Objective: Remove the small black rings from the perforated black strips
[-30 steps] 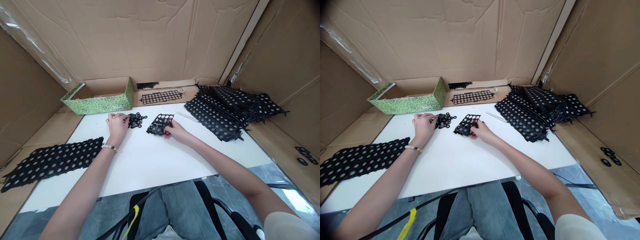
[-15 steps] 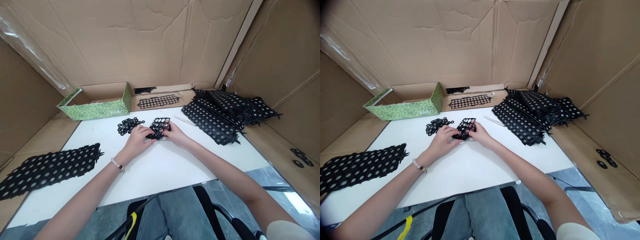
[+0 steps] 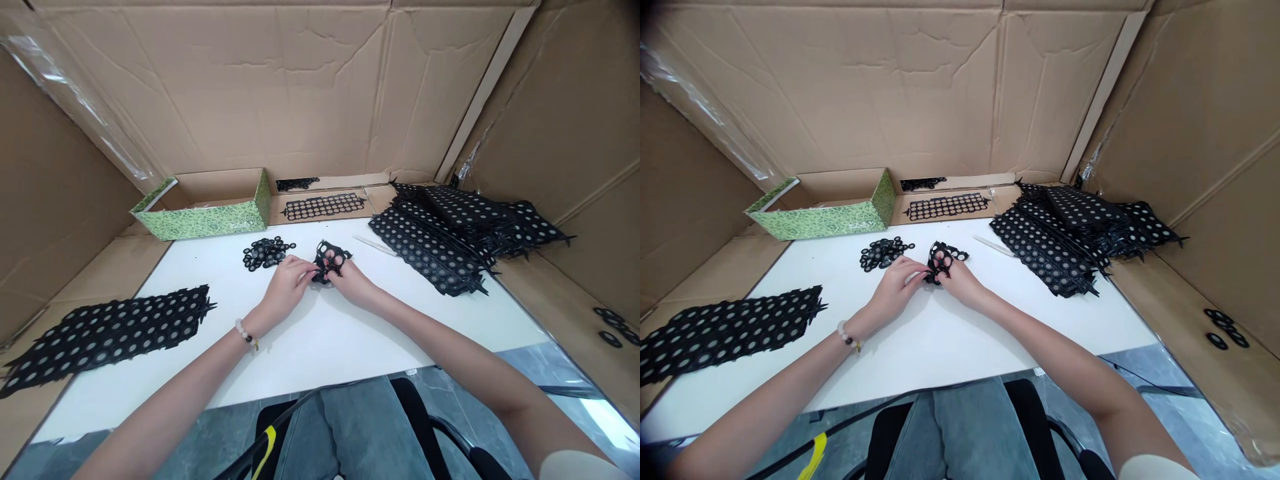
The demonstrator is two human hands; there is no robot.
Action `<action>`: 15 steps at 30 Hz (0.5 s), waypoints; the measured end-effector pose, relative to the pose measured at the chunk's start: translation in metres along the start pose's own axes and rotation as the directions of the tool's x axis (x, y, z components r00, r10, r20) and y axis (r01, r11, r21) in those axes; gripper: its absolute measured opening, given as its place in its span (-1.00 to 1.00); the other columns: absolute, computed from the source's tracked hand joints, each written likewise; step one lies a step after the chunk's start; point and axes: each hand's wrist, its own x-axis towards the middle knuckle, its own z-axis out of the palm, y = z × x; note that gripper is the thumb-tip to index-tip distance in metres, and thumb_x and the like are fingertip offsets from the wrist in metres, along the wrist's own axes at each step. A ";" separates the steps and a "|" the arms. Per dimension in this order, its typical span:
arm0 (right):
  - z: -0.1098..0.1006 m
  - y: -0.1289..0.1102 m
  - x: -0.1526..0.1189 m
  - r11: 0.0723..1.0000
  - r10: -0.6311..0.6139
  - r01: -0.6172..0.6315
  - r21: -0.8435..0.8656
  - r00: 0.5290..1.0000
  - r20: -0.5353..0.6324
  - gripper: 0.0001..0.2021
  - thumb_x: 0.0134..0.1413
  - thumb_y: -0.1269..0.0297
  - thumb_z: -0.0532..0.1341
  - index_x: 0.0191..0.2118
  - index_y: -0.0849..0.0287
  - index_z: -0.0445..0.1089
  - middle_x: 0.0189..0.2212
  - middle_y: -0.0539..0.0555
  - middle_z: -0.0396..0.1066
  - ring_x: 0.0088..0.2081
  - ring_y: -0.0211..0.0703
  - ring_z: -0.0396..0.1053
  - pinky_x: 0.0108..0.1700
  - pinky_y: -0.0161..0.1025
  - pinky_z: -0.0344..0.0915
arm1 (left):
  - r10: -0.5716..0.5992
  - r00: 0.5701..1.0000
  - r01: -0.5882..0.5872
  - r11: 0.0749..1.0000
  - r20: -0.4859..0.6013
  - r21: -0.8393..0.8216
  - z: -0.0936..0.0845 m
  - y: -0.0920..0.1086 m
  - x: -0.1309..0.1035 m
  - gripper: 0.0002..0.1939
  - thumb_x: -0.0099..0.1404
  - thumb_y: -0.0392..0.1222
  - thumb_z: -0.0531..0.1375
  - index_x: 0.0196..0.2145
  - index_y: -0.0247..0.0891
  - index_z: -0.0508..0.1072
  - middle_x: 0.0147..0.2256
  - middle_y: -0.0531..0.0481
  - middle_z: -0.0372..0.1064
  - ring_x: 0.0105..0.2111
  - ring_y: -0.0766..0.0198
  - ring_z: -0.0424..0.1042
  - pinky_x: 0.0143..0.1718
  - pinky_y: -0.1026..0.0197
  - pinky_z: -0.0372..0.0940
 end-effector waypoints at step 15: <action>-0.001 0.001 0.003 0.992 0.089 -0.069 0.106 0.976 -0.198 -0.79 -0.10 0.32 0.06 -0.24 0.08 0.19 -0.36 -0.06 0.26 -0.38 -0.25 0.21 -0.36 -0.33 0.19 | -0.490 0.770 0.300 0.843 -0.408 -0.446 -0.024 -0.055 0.021 -0.67 0.29 0.03 0.15 -0.21 -0.26 0.56 -0.25 -0.13 0.57 -0.21 0.10 0.49 -0.18 0.09 0.34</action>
